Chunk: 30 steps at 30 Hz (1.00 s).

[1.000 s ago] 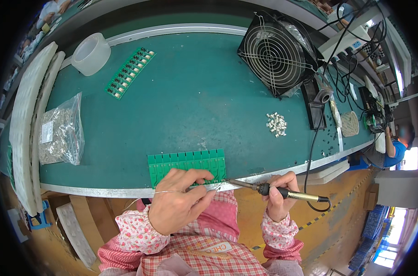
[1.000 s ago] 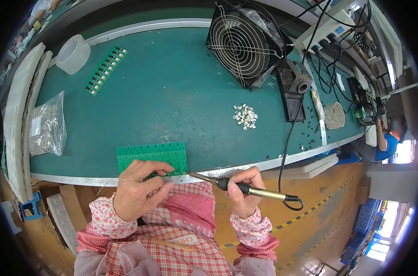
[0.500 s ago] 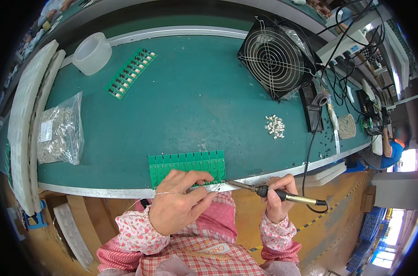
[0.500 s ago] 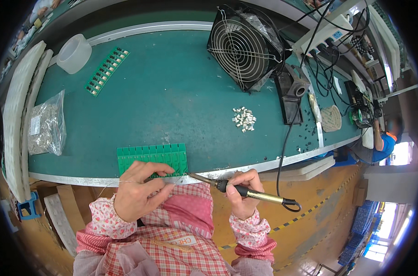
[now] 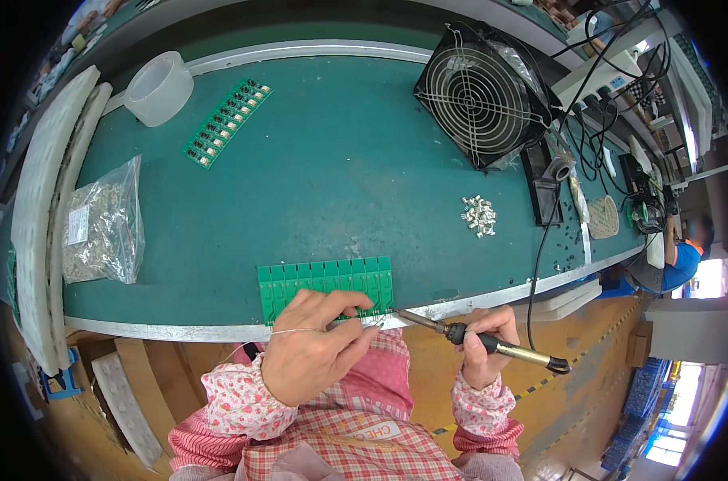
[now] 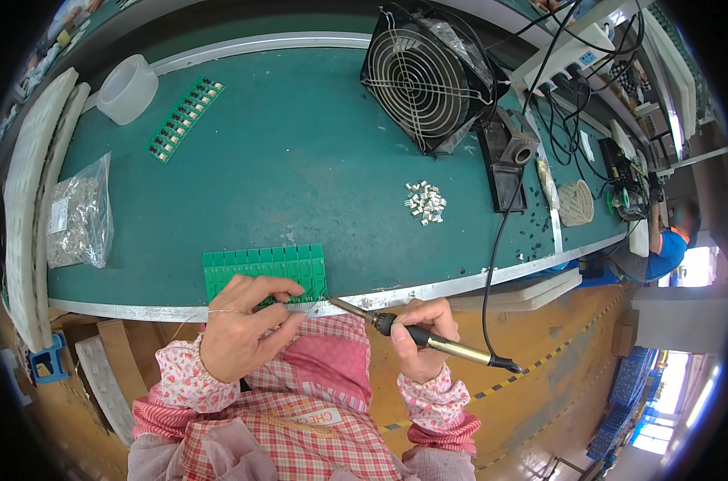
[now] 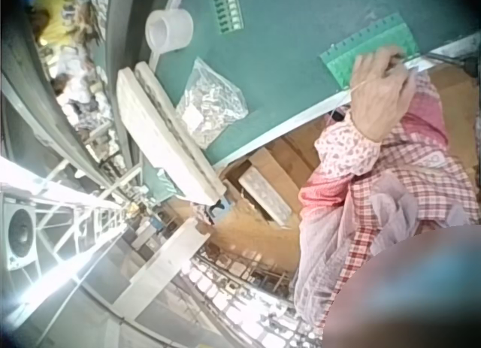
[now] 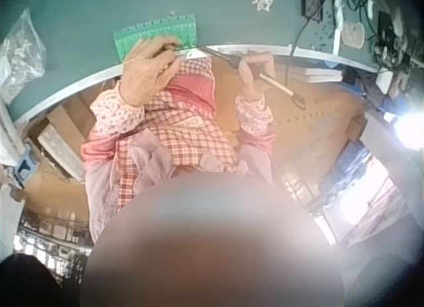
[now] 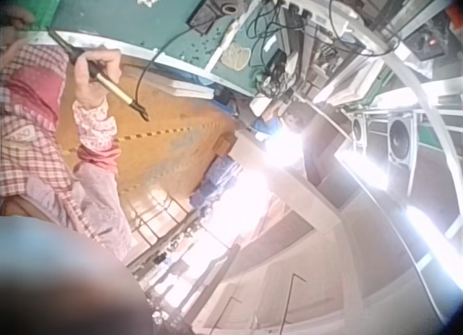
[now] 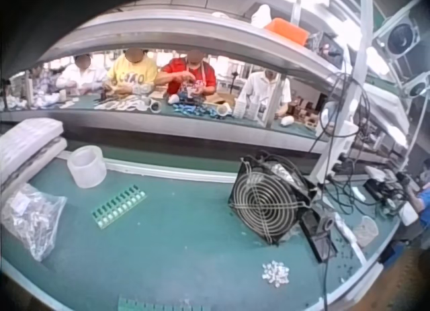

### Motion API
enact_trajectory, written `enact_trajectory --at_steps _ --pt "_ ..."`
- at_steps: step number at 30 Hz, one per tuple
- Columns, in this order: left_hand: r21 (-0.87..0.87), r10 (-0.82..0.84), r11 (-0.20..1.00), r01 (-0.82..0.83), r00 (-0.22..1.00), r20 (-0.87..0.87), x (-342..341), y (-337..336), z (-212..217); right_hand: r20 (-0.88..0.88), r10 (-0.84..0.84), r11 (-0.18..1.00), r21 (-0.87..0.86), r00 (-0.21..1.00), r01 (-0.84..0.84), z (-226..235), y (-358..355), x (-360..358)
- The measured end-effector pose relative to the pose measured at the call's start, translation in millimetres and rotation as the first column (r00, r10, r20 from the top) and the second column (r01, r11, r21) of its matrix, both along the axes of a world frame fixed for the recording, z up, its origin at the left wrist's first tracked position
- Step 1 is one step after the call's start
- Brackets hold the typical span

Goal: The person solders electronic components onto a green PCB strip using a soldering iron and solder wire.

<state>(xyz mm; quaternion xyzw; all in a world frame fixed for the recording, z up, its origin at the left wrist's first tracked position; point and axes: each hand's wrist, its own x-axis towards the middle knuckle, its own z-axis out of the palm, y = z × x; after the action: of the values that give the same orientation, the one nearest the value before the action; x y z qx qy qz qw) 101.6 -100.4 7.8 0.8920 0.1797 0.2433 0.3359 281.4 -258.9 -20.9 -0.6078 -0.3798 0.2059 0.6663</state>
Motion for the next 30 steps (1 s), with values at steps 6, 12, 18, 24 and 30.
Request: enact_trajectory --at_steps 6,12,18,24,30 --pt "-0.04 0.003 0.999 -0.002 1.0 0.017 1 1 1 0.066 -0.013 0.999 -0.03 0.998 0.015 -1 -4 -1" --pt "-0.126 0.031 0.992 -0.024 0.998 0.051 -5 4 1 -0.047 -0.105 0.991 0.076 0.993 0.108 4 -1 -6" --pt "-0.12 0.034 0.992 -0.026 0.997 0.063 -5 3 -1 -0.096 -0.079 0.996 0.02 0.992 0.081 1 0 -14" --pt "-0.114 0.045 0.993 -0.039 0.998 0.052 -4 3 0 -0.047 -0.046 0.999 -0.031 0.998 0.045 -3 0 -15" --pt "-0.096 0.03 0.995 -0.023 0.997 0.064 -3 3 -3 -0.053 -0.03 1.0 -0.001 0.998 0.03 -2 1 -14"
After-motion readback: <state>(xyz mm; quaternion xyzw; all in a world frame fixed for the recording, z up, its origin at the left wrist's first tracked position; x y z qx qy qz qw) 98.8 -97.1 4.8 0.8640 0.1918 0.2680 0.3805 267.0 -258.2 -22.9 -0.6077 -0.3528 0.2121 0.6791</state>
